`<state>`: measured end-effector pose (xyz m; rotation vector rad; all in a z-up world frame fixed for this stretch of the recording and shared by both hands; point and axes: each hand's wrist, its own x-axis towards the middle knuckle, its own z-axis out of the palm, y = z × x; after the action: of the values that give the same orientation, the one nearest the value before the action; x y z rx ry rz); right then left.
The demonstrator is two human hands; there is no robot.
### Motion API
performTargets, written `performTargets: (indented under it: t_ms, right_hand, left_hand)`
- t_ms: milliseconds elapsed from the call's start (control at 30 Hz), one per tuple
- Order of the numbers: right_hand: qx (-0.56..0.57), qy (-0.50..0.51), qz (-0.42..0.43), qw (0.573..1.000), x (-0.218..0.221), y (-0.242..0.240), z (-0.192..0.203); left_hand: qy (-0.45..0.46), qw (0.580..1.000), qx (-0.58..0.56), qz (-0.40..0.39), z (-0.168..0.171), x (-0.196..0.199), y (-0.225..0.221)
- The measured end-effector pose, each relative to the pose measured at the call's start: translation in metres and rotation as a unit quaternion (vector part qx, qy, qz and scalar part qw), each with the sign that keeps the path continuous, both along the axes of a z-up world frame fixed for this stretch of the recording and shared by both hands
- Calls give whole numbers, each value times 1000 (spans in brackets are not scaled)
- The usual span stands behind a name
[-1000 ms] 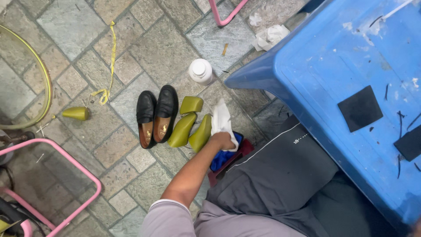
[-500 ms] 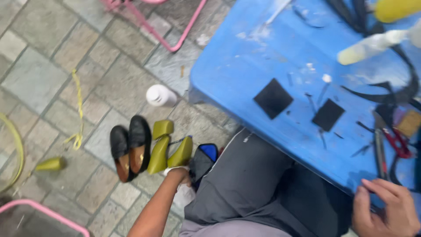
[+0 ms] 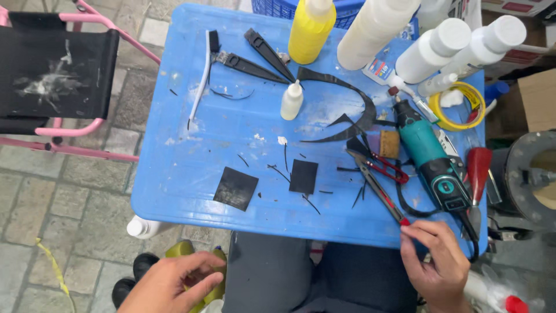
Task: The person applies glue from a white bottle onto a black square shoe part and then spreads it using a brush before adhering it to another shoe component.
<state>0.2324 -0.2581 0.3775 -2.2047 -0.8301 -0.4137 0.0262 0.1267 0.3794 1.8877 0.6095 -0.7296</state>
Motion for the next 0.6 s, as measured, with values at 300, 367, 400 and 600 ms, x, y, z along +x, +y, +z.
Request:
performTargets:
  t_ms: [300, 367, 400, 600]
  right_hand:
    - [37, 29, 96, 994, 23, 18, -12]
    - [44, 17, 101, 994, 26, 22, -14]
    - [46, 29, 90, 994, 24, 23, -14]
    - [39, 64, 84, 994, 25, 22, -14]
  left_hand:
    - [-490, 777, 390, -59, 24, 243, 59]
    - [-509, 735, 441, -82, 11, 279, 79]
    - [-498, 728, 460, -95, 8, 288, 89]
    - [-465, 785, 391, -121, 2, 282, 113]
